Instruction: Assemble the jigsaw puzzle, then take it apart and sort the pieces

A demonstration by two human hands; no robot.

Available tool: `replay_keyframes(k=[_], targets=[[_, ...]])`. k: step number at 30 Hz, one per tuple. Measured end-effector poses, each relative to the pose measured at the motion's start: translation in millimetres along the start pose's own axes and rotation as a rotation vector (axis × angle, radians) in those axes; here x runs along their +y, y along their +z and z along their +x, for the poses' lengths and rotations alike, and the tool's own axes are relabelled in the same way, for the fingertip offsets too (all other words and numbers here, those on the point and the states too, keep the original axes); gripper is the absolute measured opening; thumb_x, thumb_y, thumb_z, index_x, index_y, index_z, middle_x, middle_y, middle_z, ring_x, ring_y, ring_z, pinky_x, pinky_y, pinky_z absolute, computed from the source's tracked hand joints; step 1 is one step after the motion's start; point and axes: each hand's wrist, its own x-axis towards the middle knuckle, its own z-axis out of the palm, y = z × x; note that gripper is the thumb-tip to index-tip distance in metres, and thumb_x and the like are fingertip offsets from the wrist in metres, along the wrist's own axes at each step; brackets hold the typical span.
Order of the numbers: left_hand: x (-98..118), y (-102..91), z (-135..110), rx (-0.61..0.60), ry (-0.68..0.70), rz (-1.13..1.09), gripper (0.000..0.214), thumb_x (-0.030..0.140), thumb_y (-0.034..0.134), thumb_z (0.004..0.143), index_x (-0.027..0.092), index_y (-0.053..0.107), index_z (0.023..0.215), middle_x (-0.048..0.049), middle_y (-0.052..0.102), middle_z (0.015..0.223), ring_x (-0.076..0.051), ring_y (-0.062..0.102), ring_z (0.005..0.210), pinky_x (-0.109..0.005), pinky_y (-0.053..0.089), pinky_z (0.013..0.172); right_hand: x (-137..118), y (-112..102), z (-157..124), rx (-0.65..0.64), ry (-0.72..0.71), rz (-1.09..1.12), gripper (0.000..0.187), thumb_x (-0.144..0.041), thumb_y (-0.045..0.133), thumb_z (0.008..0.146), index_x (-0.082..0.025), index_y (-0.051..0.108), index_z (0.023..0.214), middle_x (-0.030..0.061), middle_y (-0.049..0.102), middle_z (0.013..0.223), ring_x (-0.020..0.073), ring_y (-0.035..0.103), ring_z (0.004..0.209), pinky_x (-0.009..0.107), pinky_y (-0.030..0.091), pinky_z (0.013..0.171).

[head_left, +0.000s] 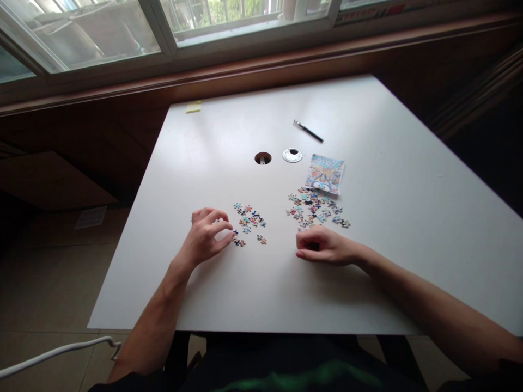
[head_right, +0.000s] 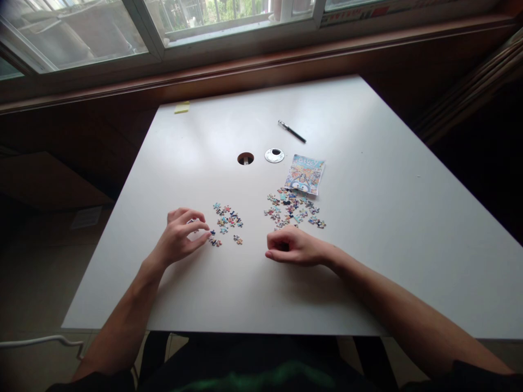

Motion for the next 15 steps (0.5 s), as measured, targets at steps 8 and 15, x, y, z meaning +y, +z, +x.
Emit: replay_keyframes(k=[8,15], targets=[[-1,-6.7,0,-0.134,0.014,-0.004,0.022,0.045,0.072,0.085,0.030,0.073,0.102,-0.0034,0.070,0.111,-0.026,0.056,0.108,-0.047,0.029,0.099,-2,0,0,0.005,0.000,-0.004,0.034,-0.037,0.060,0.093,-0.016,0.052,0.069,-0.0035,0.044,0.061,0.0083,0.037,0.056,0.021,0.030,0.054],[-19,-13.3,-6,-0.064,-0.068,0.040,0.017,0.026,0.064,0.090,0.026,0.071,0.075,-0.0011,0.072,0.105,-0.025,0.058,0.106,-0.049,0.027,0.101,-1,0,1,0.005,-0.004,-0.012,0.034,-0.037,0.060,0.093,-0.016,0.051,0.069,-0.0045,0.042,0.060,0.0077,0.036,0.056,0.021,0.030,0.053]])
